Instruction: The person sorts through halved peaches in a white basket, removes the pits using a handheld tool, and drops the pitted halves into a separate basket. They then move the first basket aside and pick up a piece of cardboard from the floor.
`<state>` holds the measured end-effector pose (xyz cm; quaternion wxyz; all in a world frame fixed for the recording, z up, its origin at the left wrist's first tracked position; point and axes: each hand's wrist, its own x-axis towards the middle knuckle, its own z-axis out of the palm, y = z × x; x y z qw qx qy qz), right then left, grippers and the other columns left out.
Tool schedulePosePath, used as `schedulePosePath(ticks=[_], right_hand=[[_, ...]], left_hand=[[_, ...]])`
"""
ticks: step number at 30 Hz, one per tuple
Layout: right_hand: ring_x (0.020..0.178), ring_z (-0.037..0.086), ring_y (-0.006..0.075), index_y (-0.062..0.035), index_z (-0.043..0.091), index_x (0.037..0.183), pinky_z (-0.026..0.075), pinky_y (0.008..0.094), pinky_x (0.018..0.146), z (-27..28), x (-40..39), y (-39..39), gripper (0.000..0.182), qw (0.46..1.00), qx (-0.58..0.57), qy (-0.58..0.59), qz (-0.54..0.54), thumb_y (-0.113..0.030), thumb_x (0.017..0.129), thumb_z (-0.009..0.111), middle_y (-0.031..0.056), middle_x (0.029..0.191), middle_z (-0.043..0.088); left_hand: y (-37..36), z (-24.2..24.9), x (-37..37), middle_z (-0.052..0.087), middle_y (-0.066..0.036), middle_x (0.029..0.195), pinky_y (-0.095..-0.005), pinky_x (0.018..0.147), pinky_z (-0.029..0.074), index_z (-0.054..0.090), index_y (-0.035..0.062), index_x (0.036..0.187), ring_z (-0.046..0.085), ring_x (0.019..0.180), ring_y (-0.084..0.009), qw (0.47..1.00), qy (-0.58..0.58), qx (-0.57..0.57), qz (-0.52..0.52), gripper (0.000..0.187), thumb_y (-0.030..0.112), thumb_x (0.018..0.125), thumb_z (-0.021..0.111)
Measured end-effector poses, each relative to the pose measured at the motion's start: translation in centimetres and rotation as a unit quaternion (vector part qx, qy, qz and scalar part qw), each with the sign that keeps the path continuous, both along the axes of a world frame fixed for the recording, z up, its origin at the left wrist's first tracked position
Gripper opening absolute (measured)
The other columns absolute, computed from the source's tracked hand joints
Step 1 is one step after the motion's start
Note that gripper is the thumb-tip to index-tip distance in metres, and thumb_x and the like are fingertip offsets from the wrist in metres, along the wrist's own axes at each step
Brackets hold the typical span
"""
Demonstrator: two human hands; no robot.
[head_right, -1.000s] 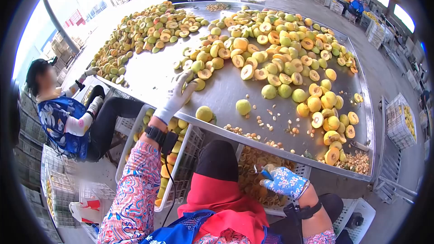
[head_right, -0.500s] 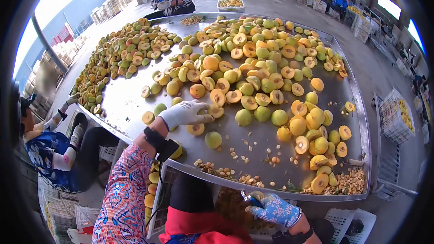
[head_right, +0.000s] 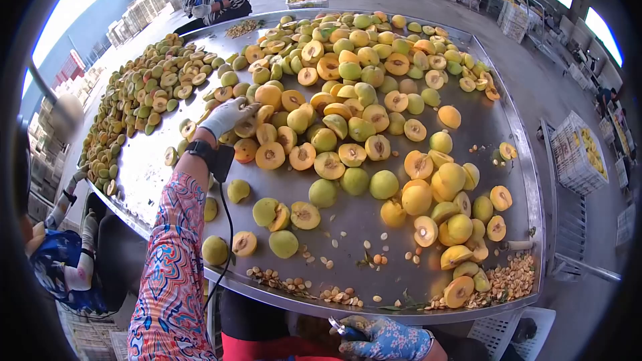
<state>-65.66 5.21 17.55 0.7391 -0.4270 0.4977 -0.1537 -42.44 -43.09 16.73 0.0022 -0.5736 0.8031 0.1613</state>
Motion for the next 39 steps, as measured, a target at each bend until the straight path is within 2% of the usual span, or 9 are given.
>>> schedulePosePath(ticks=[3, 11, 13, 15, 18, 22, 32, 35, 39], right_hand=[[0.067, 0.052, 0.0084, -0.0045, 0.051, 0.123, 0.047, 0.0238, 0.059, 1.6, 0.7, -0.2, 0.037, 0.995, -0.007, -0.079, -0.056, -0.014, 0.09, 0.063, 0.0005, 0.085, 0.055], [0.069, 0.053, 0.0089, -0.0029, 0.053, 0.122, 0.048, 0.0249, 0.06, 1.9, 1.0, -0.3, 0.037, 0.994, -0.031, -0.072, -0.074, -0.018, 0.09, 0.065, 0.002, 0.089, 0.056], [0.069, 0.054, 0.0099, -0.0034, 0.052, 0.125, 0.049, 0.0256, 0.061, 2.6, 0.6, -0.4, 0.04, 0.995, -0.021, -0.064, -0.067, -0.021, 0.091, 0.065, 0.0032, 0.093, 0.057], [0.067, 0.054, 0.0091, -0.003, 0.051, 0.127, 0.05, 0.0251, 0.059, 1.9, 0.3, -0.2, 0.043, 0.995, -0.054, -0.065, -0.06, -0.021, 0.09, 0.065, 0.0053, 0.097, 0.058], [0.093, 0.061, 0.0261, -0.0017, 0.055, 0.124, 0.049, 0.0344, 0.085, 1.0, 0.3, 0.0, 0.043, 0.981, -0.186, -0.036, -0.031, -0.024, 0.088, 0.065, 0.0157, 0.107, 0.063], [0.11, 0.057, 0.034, -0.002, 0.055, 0.124, 0.045, 0.0386, 0.095, 1.1, 0.1, -0.5, 0.044, 0.985, -0.17, -0.025, 0.016, -0.025, 0.087, 0.064, 0.0194, 0.117, 0.061], [0.089, 0.058, 0.0144, -0.0034, 0.057, 0.119, 0.048, 0.029, 0.081, 0.8, -0.2, 0.1, 0.04, 0.987, -0.016, -0.112, -0.116, -0.019, 0.084, 0.071, 0.0038, 0.096, 0.061], [0.076, 0.06, 0.0134, -0.0018, 0.057, 0.117, 0.049, 0.0269, 0.071, 1.5, -1.1, -0.4, 0.041, 0.972, 0.096, -0.163, -0.137, -0.018, 0.082, 0.072, 0.0055, 0.087, 0.062], [0.064, 0.061, 0.0165, 0.0006, 0.057, 0.115, 0.049, 0.0277, 0.058, 1.2, -1.7, -0.4, 0.046, 0.935, 0.153, -0.246, -0.205, -0.019, 0.077, 0.075, 0.0091, 0.079, 0.062]], left_hand=[[5.0, -1.4, 0.3, 0.051, -0.025, 0.127, -0.041, 0.099, 0.042, 0.053, 0.0006, 0.126, 0.051, 0.118, -0.0381, 0.993, 0.096, -0.013, -0.073, 0.066, 0.056, 0.09, 0.052], [13.1, 3.9, -5.4, 0.06, -0.018, 0.122, -0.04, 0.095, 0.045, 0.054, 0.0074, 0.128, 0.056, 0.115, -0.0313, 0.932, 0.096, 0.169, -0.306, 0.065, 0.06, 0.089, 0.052], [8.8, 3.2, -6.3, 0.059, -0.017, 0.124, -0.0398, 0.094, 0.046, 0.056, 0.012, 0.128, 0.056, 0.117, -0.0303, 0.948, 0.191, 0.112, -0.227, 0.058, 0.056, 0.091, 0.052], [2.5, 0.8, -6.5, 0.057, -0.018, 0.127, -0.0426, 0.096, 0.045, 0.052, 0.0168, 0.135, 0.057, 0.116, -0.0311, 0.962, 0.141, -0.193, -0.133, 0.059, 0.056, 0.091, 0.051], [-0.9, -2.6, -8.7, 0.05, -0.02, 0.134, -0.0426, 0.1, 0.042, 0.047, 0.0195, 0.14, 0.052, 0.121, -0.0333, 0.981, -0.015, -0.191, 0.013, 0.065, 0.061, 0.09, 0.046], [2.1, -2.4, -12.7, 0.04, -0.024, 0.141, -0.0391, 0.107, 0.036, 0.036, 0.0189, 0.146, 0.044, 0.128, -0.0399, 0.988, 0.075, -0.022, -0.134, 0.074, 0.063, 0.088, 0.047], [12.1, -1.1, -12.6, 0.048, -0.023, 0.134, -0.0417, 0.104, 0.037, 0.031, 0.0162, 0.148, 0.048, 0.125, -0.0353, 0.865, 0.264, 0.109, -0.412, 0.07, 0.053, 0.092, 0.053], [7.9, 0.8, -8.3, 0.052, -0.02, 0.13, -0.0413, 0.103, 0.038, 0.041, 0.0139, 0.142, 0.05, 0.121, -0.0329, 0.92, 0.266, -0.001, -0.287, 0.064, 0.049, 0.092, 0.056], [-3.7, -1.4, 3.6, 0.049, -0.018, 0.136, -0.0448, 0.103, 0.038, 0.035, 0.0161, 0.145, 0.045, 0.125, -0.0406, 0.939, -0.023, -0.34, 0.05, 0.072, 0.06, 0.089, 0.048]])
